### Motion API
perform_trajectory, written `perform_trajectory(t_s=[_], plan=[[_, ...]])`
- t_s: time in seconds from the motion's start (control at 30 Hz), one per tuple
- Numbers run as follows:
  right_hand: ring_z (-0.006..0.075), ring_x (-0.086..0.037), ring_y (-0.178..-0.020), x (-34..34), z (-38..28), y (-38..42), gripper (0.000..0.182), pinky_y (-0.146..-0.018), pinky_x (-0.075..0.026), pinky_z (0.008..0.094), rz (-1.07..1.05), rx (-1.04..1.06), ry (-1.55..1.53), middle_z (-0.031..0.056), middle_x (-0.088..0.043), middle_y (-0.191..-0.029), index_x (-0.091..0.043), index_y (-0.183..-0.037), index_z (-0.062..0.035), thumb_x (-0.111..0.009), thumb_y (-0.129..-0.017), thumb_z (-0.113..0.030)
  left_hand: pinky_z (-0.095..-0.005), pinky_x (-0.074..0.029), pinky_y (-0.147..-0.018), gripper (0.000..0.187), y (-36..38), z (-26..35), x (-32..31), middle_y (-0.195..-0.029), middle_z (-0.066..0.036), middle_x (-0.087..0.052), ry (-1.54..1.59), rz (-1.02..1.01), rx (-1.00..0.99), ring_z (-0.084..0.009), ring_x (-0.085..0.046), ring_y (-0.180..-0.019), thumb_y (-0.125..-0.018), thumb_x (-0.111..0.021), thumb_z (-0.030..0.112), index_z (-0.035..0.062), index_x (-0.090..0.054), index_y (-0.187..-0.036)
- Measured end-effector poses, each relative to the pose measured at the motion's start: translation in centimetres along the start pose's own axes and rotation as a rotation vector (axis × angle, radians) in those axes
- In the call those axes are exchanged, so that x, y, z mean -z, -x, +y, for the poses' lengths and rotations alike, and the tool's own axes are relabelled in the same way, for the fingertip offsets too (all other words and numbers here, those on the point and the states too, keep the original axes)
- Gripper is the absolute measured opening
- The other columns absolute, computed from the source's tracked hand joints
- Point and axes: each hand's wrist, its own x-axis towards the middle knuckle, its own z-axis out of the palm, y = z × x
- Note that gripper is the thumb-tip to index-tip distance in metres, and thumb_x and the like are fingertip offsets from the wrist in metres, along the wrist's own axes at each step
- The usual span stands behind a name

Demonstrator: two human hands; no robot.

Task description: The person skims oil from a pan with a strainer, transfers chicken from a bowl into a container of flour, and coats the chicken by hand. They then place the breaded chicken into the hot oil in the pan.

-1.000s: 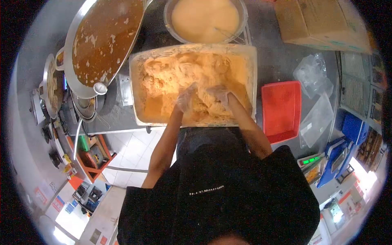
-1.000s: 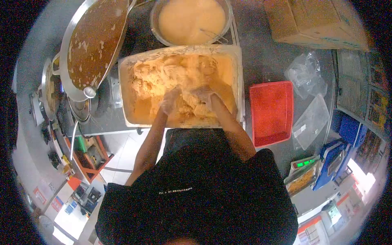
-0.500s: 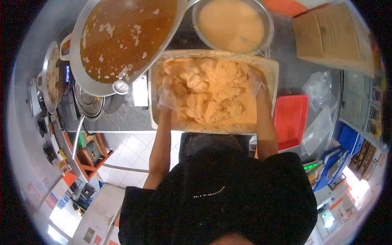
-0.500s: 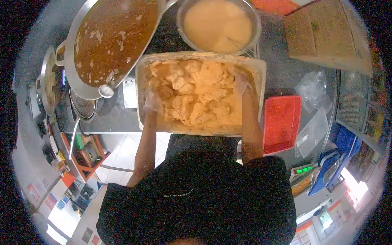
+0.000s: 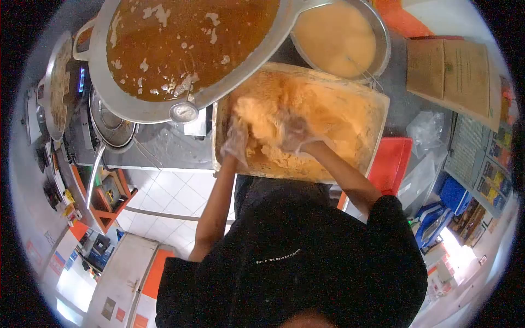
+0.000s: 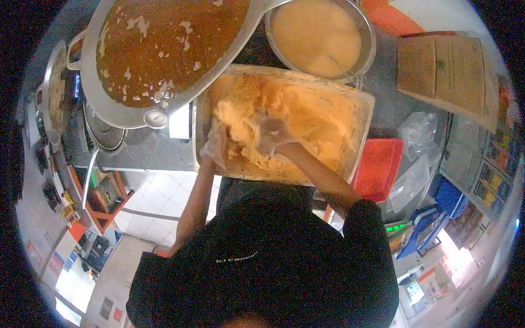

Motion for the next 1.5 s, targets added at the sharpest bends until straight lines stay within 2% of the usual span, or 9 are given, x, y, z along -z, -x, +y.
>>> perform_trajectory(t_s=[0.1,0.17,0.33,0.67,0.87,0.97,1.07,1.3,1.5], plan=[[0.0238,-0.055,-0.099,1.7,0.0,1.2,0.076,-0.082,-0.048,0.0387,0.469,0.168,-0.135,0.0185,-0.053,-0.113,-0.044,-0.119,0.0016,-0.066,-0.067,-0.050,-0.0400,-0.034,-0.099,0.056,2.0,0.0,-1.2,-0.134,-0.017,-0.035,0.198,0.036,-0.019,-0.0277,-0.040,-0.120,-0.091,-0.040,0.033,0.0000,-0.025,-0.134],[0.0238,-0.055,-0.096,8.3,0.7,0.5,0.066,-0.078,-0.048,0.0382,-0.224,-0.531,-1.333,0.0192,-0.056,-0.104,-0.050,-0.114,-0.0026,-0.062,-0.070,-0.050,-0.0390,-0.037,-0.098,0.060,3.0,3.8,-0.8,-0.134,-0.017,-0.033,0.887,0.033,0.140,-0.0297,-0.041,-0.119,-0.092,-0.037,0.037,-0.0004,-0.019,-0.136],[0.0206,-0.051,-0.077,-1.6,4.7,-6.6,0.054,-0.066,-0.045,0.0348,-0.023,-0.149,-0.826,0.0135,-0.055,-0.084,-0.054,-0.102,-0.0016,-0.051,-0.080,-0.051,-0.0336,-0.038,-0.096,0.055,-3.2,3.3,-5.4,-0.131,-0.014,-0.037,-0.611,0.089,0.089,-0.0248,-0.044,-0.115,-0.093,-0.037,0.031,0.0009,-0.021,-0.135],[0.0190,-0.051,-0.076,-6.6,14.6,5.4,0.047,-0.068,-0.044,0.0323,0.139,-0.381,-1.355,0.0085,-0.053,-0.088,-0.051,-0.106,-0.0017,-0.043,-0.087,-0.044,-0.0312,-0.031,-0.101,0.057,1.7,10.8,0.9,-0.136,-0.012,-0.033,-0.513,-0.273,0.166,-0.0228,-0.037,-0.121,-0.089,-0.040,0.022,0.0020,-0.018,-0.137],[0.0202,-0.052,-0.086,-8.2,10.6,1.0,0.047,-0.075,-0.044,0.0324,-0.061,-0.247,-1.486,0.0105,-0.052,-0.100,-0.048,-0.114,-0.0014,-0.042,-0.088,-0.041,-0.0322,-0.031,-0.100,0.053,-4.7,10.1,-8.9,-0.134,-0.011,-0.037,0.409,-0.096,0.090,-0.0213,-0.038,-0.118,-0.092,-0.033,0.029,0.0050,-0.022,-0.137],[0.0208,-0.053,-0.091,-10.3,10.8,1.4,0.048,-0.079,-0.045,0.0324,-0.048,-0.153,-1.428,0.0116,-0.052,-0.106,-0.047,-0.118,-0.0012,-0.042,-0.089,-0.039,-0.0327,-0.031,-0.099,0.051,-5.4,6.7,-10.5,-0.132,-0.010,-0.039,1.818,-0.719,0.138,-0.0206,-0.039,-0.117,-0.093,-0.029,0.032,0.0066,-0.024,-0.137],[0.0235,-0.050,-0.106,-7.7,12.5,4.7,0.053,-0.086,-0.043,0.0357,0.076,-0.122,-1.395,0.0142,-0.049,-0.122,-0.042,-0.127,-0.0066,-0.045,-0.087,-0.042,-0.0334,-0.029,-0.101,0.055,-2.5,13.8,-4.0,-0.138,-0.009,-0.031,0.444,-0.165,0.260,-0.0202,-0.033,-0.123,-0.092,-0.031,0.033,0.0060,-0.019,-0.138],[0.0187,-0.051,-0.102,-2.6,8.2,6.3,0.054,-0.084,-0.044,0.0340,-0.155,-0.588,-1.435,0.0114,-0.052,-0.118,-0.045,-0.126,-0.0134,-0.058,-0.081,-0.039,-0.0286,-0.031,-0.100,0.045,-4.0,11.6,-11.5,-0.131,-0.013,-0.039,0.184,0.014,0.303,-0.0187,-0.039,-0.119,-0.096,-0.027,0.031,0.0050,-0.031,-0.133],[0.0161,-0.058,-0.081,-9.1,15.0,2.0,0.059,-0.072,-0.046,0.0248,0.394,0.120,-1.261,0.0086,-0.059,-0.105,-0.040,-0.125,0.0021,-0.051,-0.086,-0.040,-0.0297,-0.035,-0.095,0.042,-0.9,6.4,-6.1,-0.126,-0.013,-0.043,-0.250,-0.025,0.311,-0.0204,-0.044,-0.113,-0.091,-0.034,0.025,0.0048,-0.037,-0.127]])
